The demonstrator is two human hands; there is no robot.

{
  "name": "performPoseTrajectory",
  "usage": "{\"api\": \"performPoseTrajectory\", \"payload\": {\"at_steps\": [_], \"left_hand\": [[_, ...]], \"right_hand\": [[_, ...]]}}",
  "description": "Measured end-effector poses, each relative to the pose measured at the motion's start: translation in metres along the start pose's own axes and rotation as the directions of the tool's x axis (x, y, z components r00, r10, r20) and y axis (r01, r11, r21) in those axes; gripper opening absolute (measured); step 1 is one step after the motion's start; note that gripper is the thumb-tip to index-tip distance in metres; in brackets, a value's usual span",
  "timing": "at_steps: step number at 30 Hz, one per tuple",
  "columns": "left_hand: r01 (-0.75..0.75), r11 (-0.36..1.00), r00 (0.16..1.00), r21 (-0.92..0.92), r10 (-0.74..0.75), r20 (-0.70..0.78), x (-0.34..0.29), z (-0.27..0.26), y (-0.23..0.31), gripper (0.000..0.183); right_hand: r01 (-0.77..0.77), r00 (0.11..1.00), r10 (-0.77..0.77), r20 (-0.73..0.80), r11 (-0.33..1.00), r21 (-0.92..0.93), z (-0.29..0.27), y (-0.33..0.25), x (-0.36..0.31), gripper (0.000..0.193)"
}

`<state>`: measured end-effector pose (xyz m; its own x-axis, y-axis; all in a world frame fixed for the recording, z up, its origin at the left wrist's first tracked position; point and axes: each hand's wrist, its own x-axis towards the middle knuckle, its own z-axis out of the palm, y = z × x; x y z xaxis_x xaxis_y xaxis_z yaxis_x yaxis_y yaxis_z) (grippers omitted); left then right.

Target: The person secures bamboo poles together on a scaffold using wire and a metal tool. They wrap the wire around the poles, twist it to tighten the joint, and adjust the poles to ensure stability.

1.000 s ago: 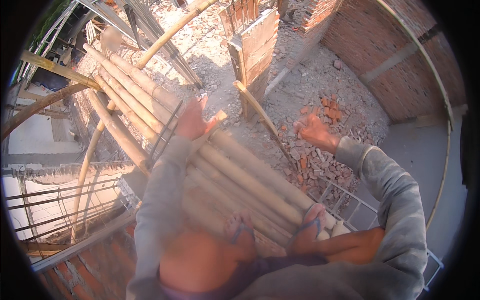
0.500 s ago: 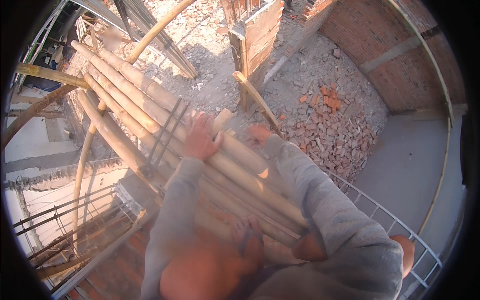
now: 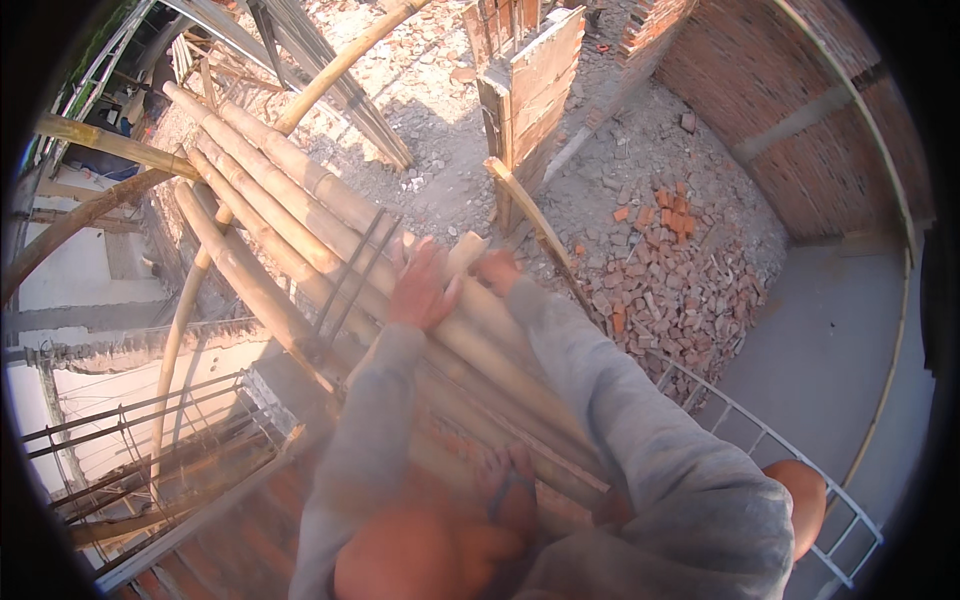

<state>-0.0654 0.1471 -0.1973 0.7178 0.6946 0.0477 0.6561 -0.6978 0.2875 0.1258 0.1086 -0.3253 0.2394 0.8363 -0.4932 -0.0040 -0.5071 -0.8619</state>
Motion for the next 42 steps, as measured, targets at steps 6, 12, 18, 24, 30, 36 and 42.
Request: {"api": "performPoseTrajectory", "payload": {"at_steps": [6,12,18,24,30,36,42], "left_hand": [[0.012,0.999,0.997,-0.047,-0.008,0.074,-0.006,-0.016,0.015,0.069],[0.456,0.89,0.844,-0.011,-0.437,-0.31,-0.14,-0.048,0.019,0.086],[0.927,0.158,0.17,-0.342,-0.985,0.006,-0.287,-0.019,0.094,0.114],[0.829,0.168,0.168,-0.533,-0.985,-0.049,-0.298,0.044,0.159,0.116],[0.951,0.132,0.121,-0.28,-0.991,-0.058,-0.28,0.02,0.168,0.111],[0.956,0.105,0.133,-0.274,-0.987,0.089,-0.273,0.01,0.168,0.114],[0.957,0.22,0.237,-0.186,-0.969,0.071,-0.295,0.023,0.157,0.115]], "right_hand": [[-0.12,0.972,0.139,-0.19,0.987,0.108,0.014,0.027,0.029,0.008],[-0.285,0.948,0.319,-0.012,0.862,0.419,0.019,0.036,0.04,0.011],[-0.357,0.932,0.321,0.171,0.722,0.593,0.017,0.049,0.057,0.021],[0.001,0.976,-0.13,0.176,0.807,0.591,0.019,0.075,0.065,0.02],[-0.052,0.996,-0.006,0.092,0.79,0.611,0.016,0.021,0.024,0.014],[0.084,0.995,-0.102,0.005,0.84,0.536,0.016,-0.003,-0.003,0.011],[0.126,0.99,-0.14,-0.002,0.887,0.444,0.014,-0.004,-0.002,0.011]]}}
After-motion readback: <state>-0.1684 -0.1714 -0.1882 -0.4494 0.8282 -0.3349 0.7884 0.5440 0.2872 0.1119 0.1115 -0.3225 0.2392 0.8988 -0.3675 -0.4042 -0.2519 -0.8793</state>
